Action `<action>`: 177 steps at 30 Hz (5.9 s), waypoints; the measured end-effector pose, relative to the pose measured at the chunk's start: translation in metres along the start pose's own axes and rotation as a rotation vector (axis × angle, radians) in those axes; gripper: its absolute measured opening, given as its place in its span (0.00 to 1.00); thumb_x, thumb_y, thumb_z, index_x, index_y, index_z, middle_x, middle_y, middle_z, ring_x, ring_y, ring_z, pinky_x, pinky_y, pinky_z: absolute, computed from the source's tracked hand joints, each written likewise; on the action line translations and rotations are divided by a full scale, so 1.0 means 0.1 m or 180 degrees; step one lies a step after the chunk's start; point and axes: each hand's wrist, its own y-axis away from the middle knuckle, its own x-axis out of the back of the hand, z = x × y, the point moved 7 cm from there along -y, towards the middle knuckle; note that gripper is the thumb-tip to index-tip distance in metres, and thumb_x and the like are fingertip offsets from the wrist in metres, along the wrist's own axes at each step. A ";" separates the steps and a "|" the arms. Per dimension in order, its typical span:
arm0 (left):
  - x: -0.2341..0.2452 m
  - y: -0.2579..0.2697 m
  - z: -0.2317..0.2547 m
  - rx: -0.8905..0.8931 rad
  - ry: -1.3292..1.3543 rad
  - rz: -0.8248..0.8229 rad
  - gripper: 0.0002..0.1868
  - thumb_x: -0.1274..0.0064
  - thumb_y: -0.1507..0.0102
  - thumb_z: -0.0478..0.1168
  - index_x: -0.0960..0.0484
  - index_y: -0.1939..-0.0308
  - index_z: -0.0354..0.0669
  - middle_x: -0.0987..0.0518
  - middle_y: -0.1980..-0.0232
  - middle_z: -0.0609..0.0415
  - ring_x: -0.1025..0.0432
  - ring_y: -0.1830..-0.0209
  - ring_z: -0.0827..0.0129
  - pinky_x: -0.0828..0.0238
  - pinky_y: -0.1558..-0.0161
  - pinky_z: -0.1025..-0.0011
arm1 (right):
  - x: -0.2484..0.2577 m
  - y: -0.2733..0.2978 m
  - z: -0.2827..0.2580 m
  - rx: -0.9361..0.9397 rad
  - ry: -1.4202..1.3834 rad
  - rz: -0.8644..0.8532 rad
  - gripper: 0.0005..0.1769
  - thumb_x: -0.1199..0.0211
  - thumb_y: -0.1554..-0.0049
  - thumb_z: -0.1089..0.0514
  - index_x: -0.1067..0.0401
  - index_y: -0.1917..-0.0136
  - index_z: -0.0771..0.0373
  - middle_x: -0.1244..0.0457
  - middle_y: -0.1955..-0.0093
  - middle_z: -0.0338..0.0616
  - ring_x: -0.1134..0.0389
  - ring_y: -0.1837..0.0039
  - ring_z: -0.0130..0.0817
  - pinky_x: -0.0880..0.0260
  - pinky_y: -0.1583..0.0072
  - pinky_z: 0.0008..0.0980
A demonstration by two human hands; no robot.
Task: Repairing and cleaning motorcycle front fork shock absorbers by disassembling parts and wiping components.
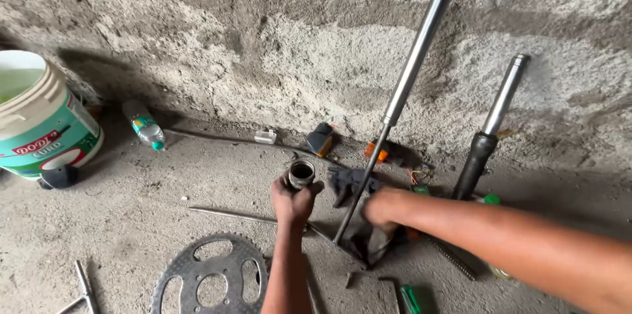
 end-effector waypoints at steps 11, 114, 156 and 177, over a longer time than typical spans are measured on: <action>0.14 0.15 0.45 -0.0786 0.0423 0.0130 0.10 0.37 0.48 0.34 0.15 0.63 0.41 0.13 0.63 0.52 0.19 0.63 0.67 0.19 0.55 0.65 | 1.33 1.13 0.64 0.0448 -0.4564 0.1625 0.21 0.27 0.60 0.61 0.23 0.51 0.64 0.31 0.54 0.43 0.30 0.55 0.32 0.27 0.55 0.33; 0.18 0.32 1.52 -0.0934 -0.1657 -0.0571 0.26 0.38 0.44 0.44 0.28 0.46 0.34 0.18 0.54 0.47 0.22 0.56 0.63 0.22 0.53 0.69 | 1.99 1.82 0.16 0.0310 -0.1525 0.4361 0.37 0.42 0.38 0.32 0.31 0.33 0.65 0.34 0.39 0.57 0.32 0.38 0.48 0.30 0.40 0.50; -0.58 0.35 -1.73 0.1177 -0.1284 -0.0255 0.41 0.23 0.52 0.50 0.24 0.44 0.30 0.20 0.46 0.41 0.23 0.47 0.52 0.25 0.43 0.59 | -0.04 0.34 -0.08 0.0027 -0.1482 0.0198 0.59 0.23 0.51 0.36 0.51 0.20 0.63 0.47 0.23 0.59 0.43 0.25 0.52 0.40 0.27 0.49; -0.29 -0.08 0.12 -0.0746 -0.1391 -0.0797 0.15 0.34 0.47 0.48 0.11 0.62 0.42 0.14 0.60 0.47 0.19 0.60 0.57 0.22 0.53 0.60 | -0.04 -0.63 -0.53 0.0690 -0.1909 -0.0328 0.19 0.29 0.51 0.55 0.22 0.47 0.64 0.27 0.55 0.47 0.25 0.51 0.40 0.26 0.48 0.41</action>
